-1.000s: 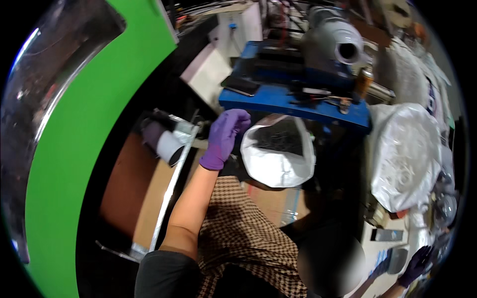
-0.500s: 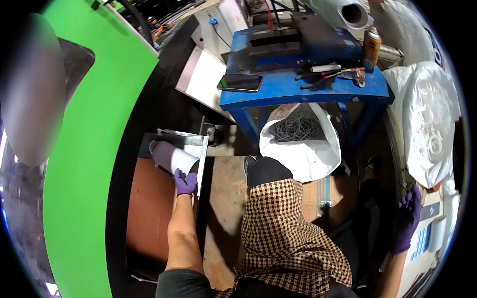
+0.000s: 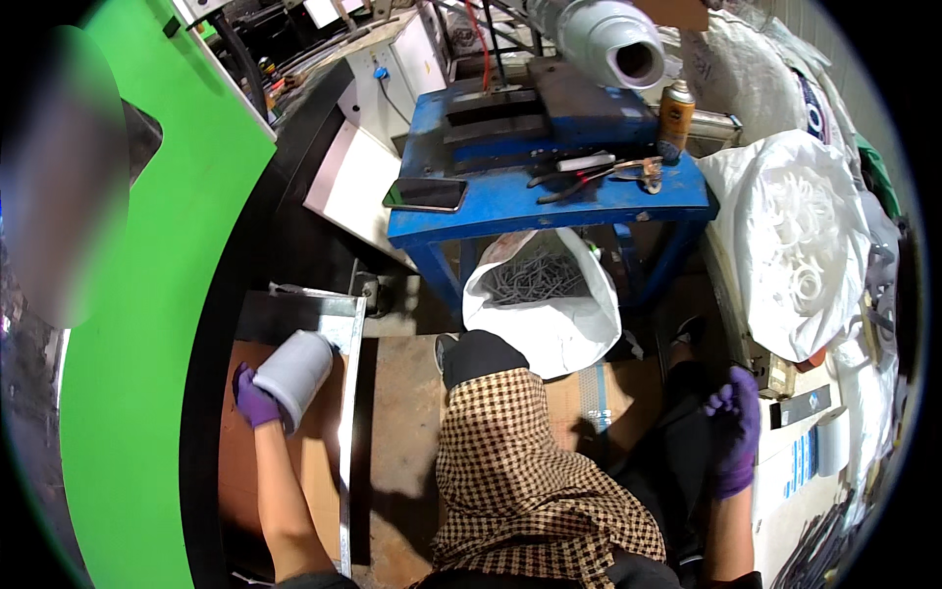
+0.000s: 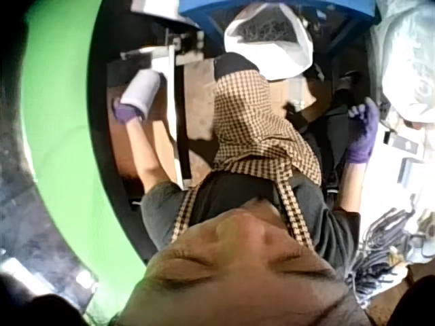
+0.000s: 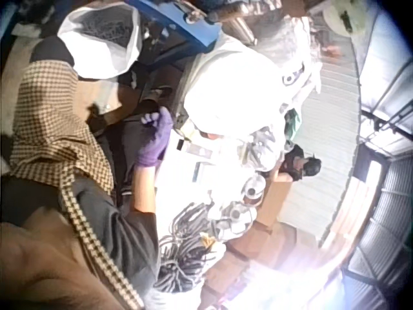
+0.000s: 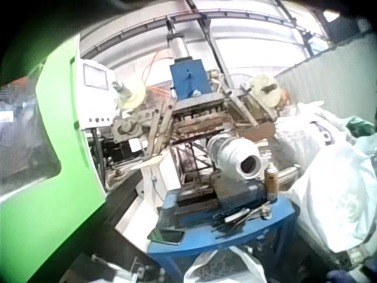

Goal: The person assembles white plastic containers by attaching handles and lids. They pick up a container, fit a handle onto the rim, and then place a lid on top. The process is repeated for multiple units in a workshop setting.

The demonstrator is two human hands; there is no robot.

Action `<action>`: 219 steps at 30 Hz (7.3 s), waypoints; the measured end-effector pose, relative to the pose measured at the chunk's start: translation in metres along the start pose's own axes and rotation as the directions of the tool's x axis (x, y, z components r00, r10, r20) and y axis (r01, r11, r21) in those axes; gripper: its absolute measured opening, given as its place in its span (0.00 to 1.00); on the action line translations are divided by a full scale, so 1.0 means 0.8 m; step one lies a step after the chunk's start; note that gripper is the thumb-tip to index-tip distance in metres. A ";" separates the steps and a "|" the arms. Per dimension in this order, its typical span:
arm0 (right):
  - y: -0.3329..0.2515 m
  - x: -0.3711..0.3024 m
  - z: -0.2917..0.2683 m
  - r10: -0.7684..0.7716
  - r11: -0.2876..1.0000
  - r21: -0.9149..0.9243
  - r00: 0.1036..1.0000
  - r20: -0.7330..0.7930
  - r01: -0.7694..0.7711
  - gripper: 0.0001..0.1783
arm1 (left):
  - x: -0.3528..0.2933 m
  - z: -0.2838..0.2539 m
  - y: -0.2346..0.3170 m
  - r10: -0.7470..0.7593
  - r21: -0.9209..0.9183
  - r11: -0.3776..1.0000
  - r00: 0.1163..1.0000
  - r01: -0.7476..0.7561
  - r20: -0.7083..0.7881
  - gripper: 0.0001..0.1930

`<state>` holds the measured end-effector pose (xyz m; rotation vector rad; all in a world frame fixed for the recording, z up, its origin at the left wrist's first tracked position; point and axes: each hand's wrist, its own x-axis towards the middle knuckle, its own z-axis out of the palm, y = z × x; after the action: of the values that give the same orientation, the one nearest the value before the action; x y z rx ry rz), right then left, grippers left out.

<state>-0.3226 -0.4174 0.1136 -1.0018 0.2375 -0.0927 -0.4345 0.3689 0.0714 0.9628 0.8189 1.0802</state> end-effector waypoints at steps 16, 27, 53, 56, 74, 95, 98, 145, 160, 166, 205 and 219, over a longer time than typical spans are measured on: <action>-0.002 -0.029 0.110 0.012 1.000 0.013 0.899 0.438 -0.019 0.65 | -0.362 0.133 0.105 0.429 -0.255 0.888 0.487 -0.383 0.761 0.05; 0.015 0.009 0.056 -0.455 0.604 -0.434 0.737 0.500 0.668 0.54 | -0.494 0.303 -0.040 -0.004 -0.095 0.577 -0.119 -0.811 0.993 0.60; 0.077 -0.016 0.064 -0.103 -0.084 -0.564 0.556 0.825 0.821 0.25 | -0.572 0.322 -0.136 0.322 -0.438 0.264 -0.350 -0.859 0.880 0.35; 0.066 -0.033 0.099 -0.056 -0.126 -0.766 0.766 0.640 0.631 0.26 | -0.574 0.338 -0.126 0.304 -0.416 0.206 -0.346 -0.886 0.888 0.28; -0.068 -0.009 0.020 -0.395 0.335 -0.573 0.664 0.635 0.748 0.16 | -0.450 0.381 -0.137 0.394 -0.072 0.695 0.296 -0.715 0.870 0.39; -0.157 0.233 -0.041 -0.086 -0.643 -0.765 0.989 0.118 0.035 0.28 | -0.513 0.378 -0.118 0.524 -0.263 0.438 0.006 -0.860 0.851 0.41; -0.155 0.231 -0.033 -0.143 -0.526 -0.847 0.974 0.177 0.076 0.23 | -0.513 0.376 -0.120 0.489 -0.251 0.468 0.011 -0.847 0.872 0.39; 0.031 0.000 0.144 -0.149 -0.043 -0.723 0.711 0.687 0.690 0.06 | -0.566 0.360 -0.127 0.472 -0.406 0.433 -0.181 -0.805 0.863 0.30; 0.030 -0.026 0.093 -0.196 0.330 -0.551 0.626 0.755 0.767 0.20 | -0.569 0.349 -0.136 0.401 -0.403 0.468 -0.217 -0.787 0.890 0.33; -0.013 -0.108 0.047 -0.339 0.321 -0.526 0.614 0.713 0.788 0.17 | -0.500 0.369 -0.114 0.312 -0.180 0.824 0.166 -0.537 0.935 0.38; -0.190 -0.085 -0.138 -0.743 -0.090 -0.935 0.601 0.293 0.343 0.02 | -0.627 0.386 -0.139 0.374 -0.907 0.163 -0.826 -0.388 0.421 0.20; -0.246 0.175 0.012 -0.508 -0.045 -0.867 0.736 0.447 0.496 0.14 | -0.631 0.387 -0.130 0.360 -0.926 0.188 -0.854 -0.327 0.375 0.23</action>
<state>-0.1780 -0.5412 0.2630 -2.4477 -0.1697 -0.7433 -0.2591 -0.2036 0.1299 1.9781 -1.9218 0.7319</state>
